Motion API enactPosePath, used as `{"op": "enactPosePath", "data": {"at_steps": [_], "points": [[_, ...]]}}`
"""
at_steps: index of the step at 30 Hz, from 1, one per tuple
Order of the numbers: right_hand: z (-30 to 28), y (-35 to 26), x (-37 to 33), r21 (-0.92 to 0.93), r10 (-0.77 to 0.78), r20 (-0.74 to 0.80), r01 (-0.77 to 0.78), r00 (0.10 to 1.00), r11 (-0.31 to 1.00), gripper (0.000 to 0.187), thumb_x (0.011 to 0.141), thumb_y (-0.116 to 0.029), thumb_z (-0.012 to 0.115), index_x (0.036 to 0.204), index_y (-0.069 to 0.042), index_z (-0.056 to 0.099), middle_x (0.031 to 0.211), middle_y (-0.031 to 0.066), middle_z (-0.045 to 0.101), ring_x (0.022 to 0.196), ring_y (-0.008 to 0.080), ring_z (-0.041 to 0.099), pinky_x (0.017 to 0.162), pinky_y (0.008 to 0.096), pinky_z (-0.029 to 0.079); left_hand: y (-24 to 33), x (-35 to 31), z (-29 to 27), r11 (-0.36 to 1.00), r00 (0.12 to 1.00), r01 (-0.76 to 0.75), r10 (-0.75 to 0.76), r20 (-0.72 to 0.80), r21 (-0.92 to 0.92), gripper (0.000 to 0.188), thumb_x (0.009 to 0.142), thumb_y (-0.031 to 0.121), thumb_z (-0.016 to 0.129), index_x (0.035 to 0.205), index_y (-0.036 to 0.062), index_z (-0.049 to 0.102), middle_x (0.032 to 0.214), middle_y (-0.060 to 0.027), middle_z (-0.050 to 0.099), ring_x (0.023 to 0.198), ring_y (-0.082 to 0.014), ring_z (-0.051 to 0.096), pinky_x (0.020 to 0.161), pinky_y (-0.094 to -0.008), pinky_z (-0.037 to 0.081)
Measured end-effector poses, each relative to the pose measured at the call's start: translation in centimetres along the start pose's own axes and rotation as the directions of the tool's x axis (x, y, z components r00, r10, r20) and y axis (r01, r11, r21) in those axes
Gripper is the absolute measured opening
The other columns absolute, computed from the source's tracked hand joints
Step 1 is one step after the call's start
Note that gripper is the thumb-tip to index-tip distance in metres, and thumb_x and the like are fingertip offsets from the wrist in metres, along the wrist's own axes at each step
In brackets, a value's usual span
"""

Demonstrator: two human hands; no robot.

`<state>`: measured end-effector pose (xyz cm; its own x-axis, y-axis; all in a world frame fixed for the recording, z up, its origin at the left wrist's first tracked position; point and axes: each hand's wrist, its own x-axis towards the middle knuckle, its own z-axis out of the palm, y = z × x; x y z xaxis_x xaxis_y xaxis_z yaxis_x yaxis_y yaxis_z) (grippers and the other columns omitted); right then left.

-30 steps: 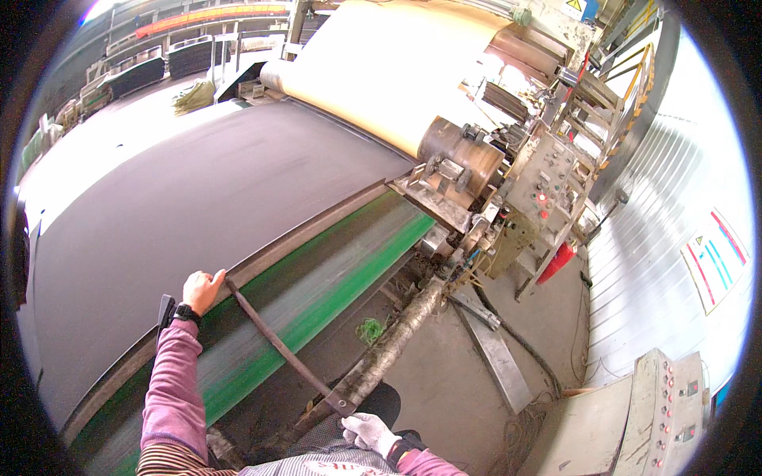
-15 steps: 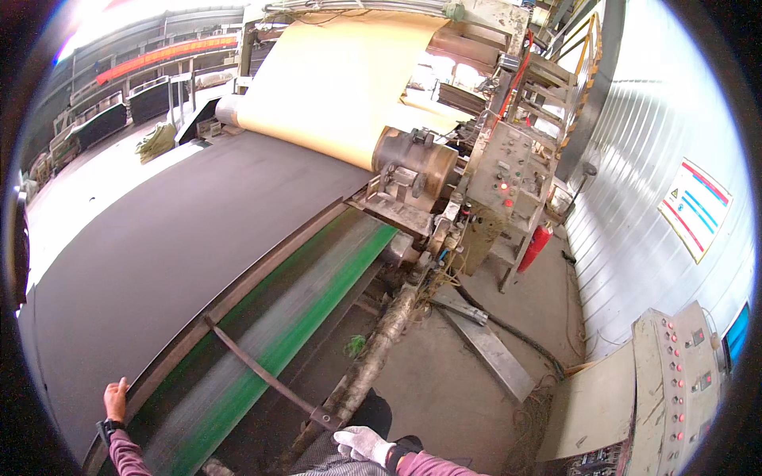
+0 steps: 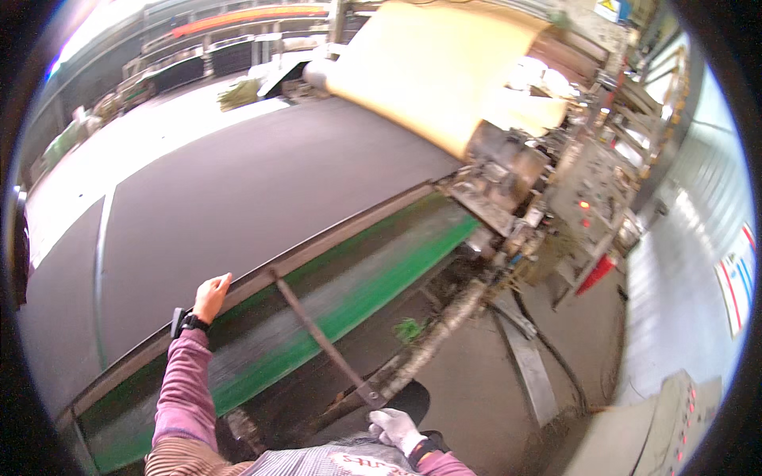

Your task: Aligning large dark foam sheets on a moving conveyor belt system in a factory.

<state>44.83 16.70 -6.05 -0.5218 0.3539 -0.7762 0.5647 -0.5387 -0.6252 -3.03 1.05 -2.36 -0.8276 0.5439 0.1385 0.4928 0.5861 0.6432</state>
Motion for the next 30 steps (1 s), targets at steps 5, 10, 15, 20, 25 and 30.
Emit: {"op": "enactPosePath", "data": {"at_steps": [5, 10, 15, 20, 25, 30], "points": [[0.0, 0.3, -0.2, -0.066, -0.019, -0.074, 0.014, 0.997, 0.998, 0.021, 0.086, -0.024, 0.059, 0.086, -0.003, 0.063, 0.065, 0.0059, 0.061, 0.043, 0.0096, 0.046, 0.038, 0.0244, 0.035, -7.1, -4.3, -6.0, 0.724, 0.993, 0.109, -0.046, -0.110, 0.681, 0.041, 0.091, 0.043, 0.050, 0.085, 0.0085, 0.070, 0.090, -0.0156, 0.068, 0.090, -0.0353, 0.062, 0.079, -0.0414, 0.050], [0.5, 0.2, 0.6, -0.065, -0.021, -0.076, 0.016, 0.997, 0.998, 0.020, 0.084, -0.022, 0.058, 0.077, -0.004, 0.059, 0.059, 0.0066, 0.058, 0.038, 0.0109, 0.042, 0.035, 0.0263, 0.033, -7.7, -7.8, -9.2, 0.849, 0.887, 0.433, -0.341, -0.312, 0.302, 0.045, 0.082, 0.057, 0.057, 0.087, 0.0157, 0.075, 0.108, -0.0083, 0.065, 0.098, -0.0324, 0.060, 0.089, -0.0424, 0.047], [-0.1, -0.4, 0.5, -0.058, 0.022, -0.045, -0.025, 0.999, 0.998, 0.016, 0.088, -0.020, 0.060, 0.087, -0.004, 0.060, 0.062, 0.0057, 0.059, 0.040, 0.0093, 0.044, 0.035, 0.0230, 0.033, -1.9, -4.9, -5.0, 0.864, 0.970, 0.222, -0.149, -0.191, 0.452, 0.042, 0.083, 0.058, 0.056, 0.088, 0.0216, 0.076, 0.100, -0.0052, 0.064, 0.100, -0.0301, 0.054, 0.084, -0.0415, 0.048], [-0.2, 0.0, 0.2, 0.075, 0.043, -0.019, -0.041, 0.999, 0.996, 0.017, 0.088, -0.022, 0.061, 0.089, -0.005, 0.060, 0.065, 0.0037, 0.060, 0.042, 0.0076, 0.045, 0.037, 0.0213, 0.034, 4.6, -1.1, -0.2, 0.882, 0.985, 0.128, -0.058, -0.165, 0.454, 0.042, 0.085, 0.056, 0.053, 0.090, 0.0209, 0.075, 0.095, -0.0062, 0.063, 0.096, -0.0310, 0.054, 0.083, -0.0422, 0.047], [-0.3, -0.1, 0.4, 0.047, 0.070, 0.002, -0.070, 0.998, 0.996, 0.023, 0.089, -0.025, 0.060, 0.096, -0.003, 0.061, 0.065, 0.0023, 0.060, 0.042, 0.0068, 0.045, 0.037, 0.0207, 0.034, 4.7, 2.7, 4.4, 0.904, 0.995, -0.083, 0.100, -0.019, 0.418, 0.048, 0.085, 0.055, 0.053, 0.105, 0.0144, 0.070, 0.111, -0.0080, 0.063, 0.102, -0.0309, 0.056, 0.088, -0.0404, 0.046], [-0.4, -0.2, -0.1, 0.013, 0.035, -0.006, -0.035, 0.999, 0.999, 0.020, 0.088, -0.024, 0.060, 0.092, -0.005, 0.061, 0.066, 0.0034, 0.061, 0.043, 0.0077, 0.046, 0.038, 0.0213, 0.033, -3.4, 3.0, 1.4, 0.791, 0.877, -0.397, 0.476, -0.062, 0.466, 0.031, 0.094, 0.030, 0.050, 0.107, 0.0046, 0.062, 0.108, -0.0150, 0.064, 0.106, -0.0324, 0.058, 0.092, -0.0390, 0.046]]}}
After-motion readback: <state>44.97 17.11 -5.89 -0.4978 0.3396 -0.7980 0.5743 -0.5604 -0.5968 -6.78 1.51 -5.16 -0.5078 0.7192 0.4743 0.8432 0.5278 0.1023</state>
